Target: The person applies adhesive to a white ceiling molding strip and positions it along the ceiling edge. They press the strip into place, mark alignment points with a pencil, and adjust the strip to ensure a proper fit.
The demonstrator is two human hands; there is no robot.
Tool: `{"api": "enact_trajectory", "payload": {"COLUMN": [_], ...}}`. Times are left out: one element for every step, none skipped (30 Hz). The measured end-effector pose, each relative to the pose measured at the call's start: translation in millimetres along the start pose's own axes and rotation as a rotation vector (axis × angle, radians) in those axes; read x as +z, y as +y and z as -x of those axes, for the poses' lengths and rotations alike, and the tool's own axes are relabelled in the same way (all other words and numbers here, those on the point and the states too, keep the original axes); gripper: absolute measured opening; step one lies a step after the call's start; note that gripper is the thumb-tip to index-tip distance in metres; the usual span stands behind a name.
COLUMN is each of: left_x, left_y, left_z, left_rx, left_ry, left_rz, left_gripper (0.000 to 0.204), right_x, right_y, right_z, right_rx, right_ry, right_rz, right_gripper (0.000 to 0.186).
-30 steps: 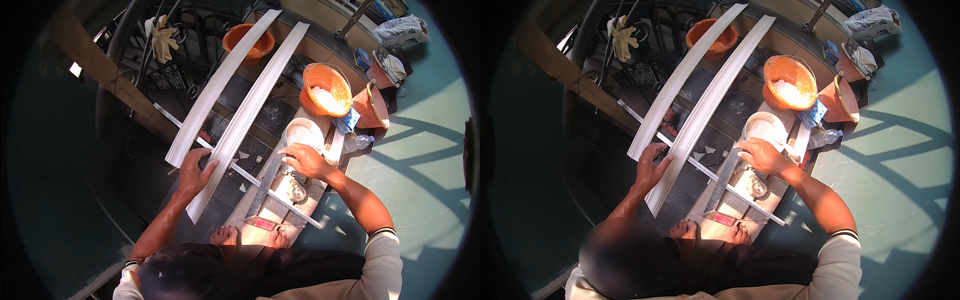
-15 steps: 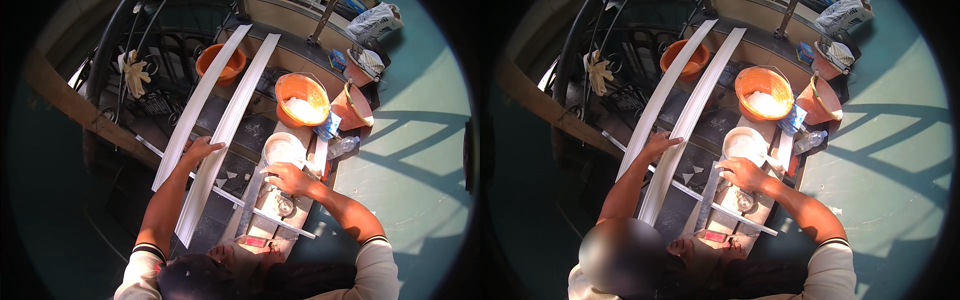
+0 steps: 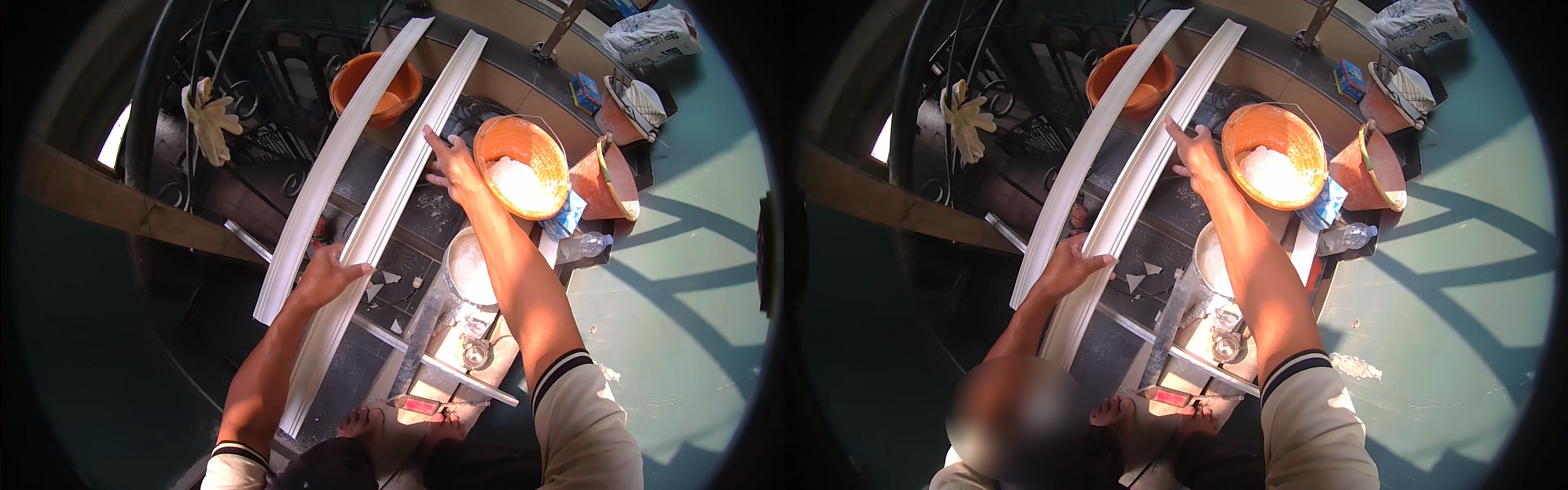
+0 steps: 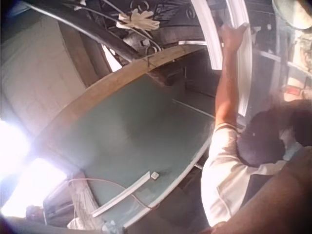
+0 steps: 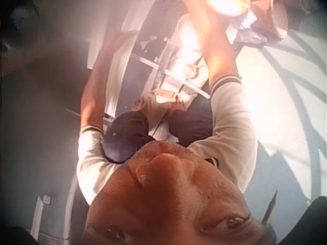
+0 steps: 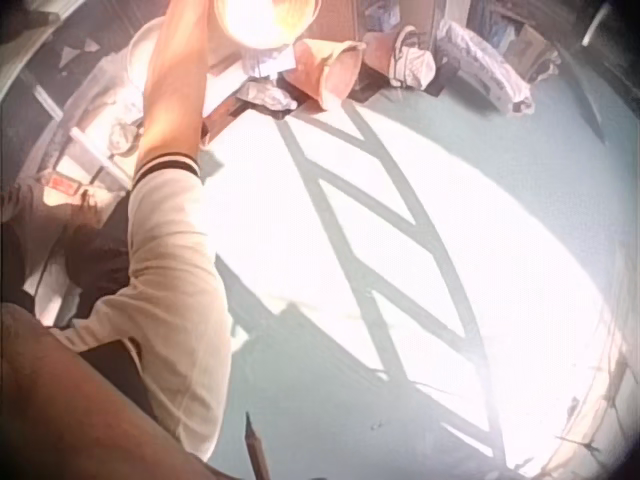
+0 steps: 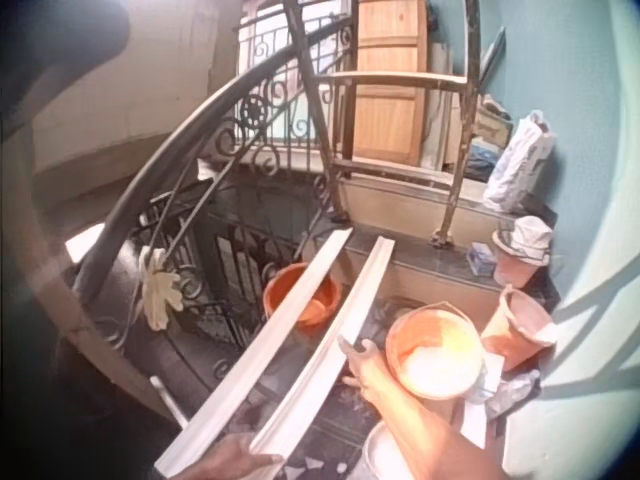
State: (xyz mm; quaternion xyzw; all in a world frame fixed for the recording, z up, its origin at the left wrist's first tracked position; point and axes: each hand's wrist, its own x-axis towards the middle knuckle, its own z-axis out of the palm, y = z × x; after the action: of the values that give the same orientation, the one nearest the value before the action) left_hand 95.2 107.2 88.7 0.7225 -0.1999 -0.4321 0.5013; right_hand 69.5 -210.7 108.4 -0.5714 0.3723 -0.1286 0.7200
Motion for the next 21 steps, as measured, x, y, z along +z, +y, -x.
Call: {"api": "enact_trajectory", "payload": {"left_x": [-1.4, -2.5, -8.8, -14.5, -21.5, -25.4, -30.1, -32.5, -38.1, -43.7, -48.6, -55.5, -58.3, -64.2, -69.0, -73.2, -75.7, -81.4, -82.3, -83.1, -90.0], "left_y": [1.5, 3.5, 6.4, 9.0, 12.7, 22.7, 52.8, 57.7, 61.9, 69.9, 82.7, 93.1, 100.1, 115.3, 123.7, 142.3, 160.9, 170.7, 185.4, 192.8, 214.7], "left_z": [8.8, 18.6, 34.8, 52.2, 72.2, 93.8, 120.5, 140.3, 171.7, 201.3, 232.2, 259.6, 289.9, 320.3, 352.0, 383.0, 411.1, 437.9, 466.6, 494.5, 516.1], "left_rx": [0.005, 0.011, 0.01, 0.017, 0.026, 0.034, 0.028, 0.041, 0.045, 0.061, -0.006, -0.021, 0.076, 0.025, 0.012, 0.025, -0.043, -0.135, -0.166, -0.115, -0.134], "left_ry": [0.017, 0.033, 0.06, 0.105, 0.148, 0.189, 0.202, 0.218, 0.245, 0.272, 0.268, 0.237, 0.33, 0.347, 0.376, 0.435, 0.445, 0.431, 0.449, 0.493, 0.483], "left_rz": [-0.018, -0.036, -0.053, -0.151, -0.25, -0.342, -0.438, -0.47, -0.511, -0.557, -0.617, -0.666, -0.643, -0.678, -0.701, -0.705, -0.732, -0.757, -0.775, -0.78, -0.792], "left_gripper": [0.04, 0.04, 0.04, 0.04, 0.039, 0.039, 0.039, 0.038, 0.038, 0.037, 0.033, 0.033, 0.037, 0.042, 0.045, 0.043, 0.04, 0.045, 0.043, 0.042, 0.043], "right_x": [6.1, 11.3, 27.6, 40.2, 54.9, 63.3, 64.8, 63.9, 72.1, 75.9, 85.7, 87.4, 85.4, 91.7, 97.1, 109.4, 111.2, 132.8, 136.4, 140.9, 146.6], "right_y": [-4.8, -7.5, -9.5, -16.6, -19.3, -31.5, -32.2, -36.9, -51.8, -62.4, -76.1, -80.1, -86.9, -102.9, -112.6, -121.4, -127.5, -152.6, -176.1, -189.7, -206.7], "right_z": [-9.9, -17.0, -18.5, -11.3, 1.5, 24.7, 40.7, 58.0, 87.8, 115.2, 147.3, 172.9, 198.7, 231.4, 256.3, 285.4, 307.6, 338.3, 362.5, 383.5, 404.3], "right_rx": [0.01, 0.02, -0.04, -0.102, -0.023, 0.019, -0.011, -0.044, -0.045, -0.01, 0.049, 0.077, 0.074, 0.107, 0.124, 0.141, 0.138, 0.114, 0.167, 0.16, 0.101], "right_ry": [-0.029, -0.053, -0.046, -0.03, 0.125, 0.126, 0.092, 0.054, 0.036, 0.03, -0.018, -0.002, -0.088, -0.05, -0.021, 0.002, -0.047, 0.046, 0.017, 0.006, -0.018], "right_rz": [-0.114, -0.229, -0.252, -0.269, -0.216, -0.223, -0.223, -0.225, -0.314, -0.414, -0.466, -0.452, -0.537, -0.526, -0.44, -0.441, -0.436, -0.371, -0.365, -0.398, -0.339], "right_gripper": [0.124, 0.128, 0.129, 0.129, 0.118, 0.115, 0.1, 0.086, 0.054, 0.04, 0.034, 0.031, 0.026, 0.021, 0.021, 0.028, 0.046, 0.069, 0.089, 0.081, 0.087]}}
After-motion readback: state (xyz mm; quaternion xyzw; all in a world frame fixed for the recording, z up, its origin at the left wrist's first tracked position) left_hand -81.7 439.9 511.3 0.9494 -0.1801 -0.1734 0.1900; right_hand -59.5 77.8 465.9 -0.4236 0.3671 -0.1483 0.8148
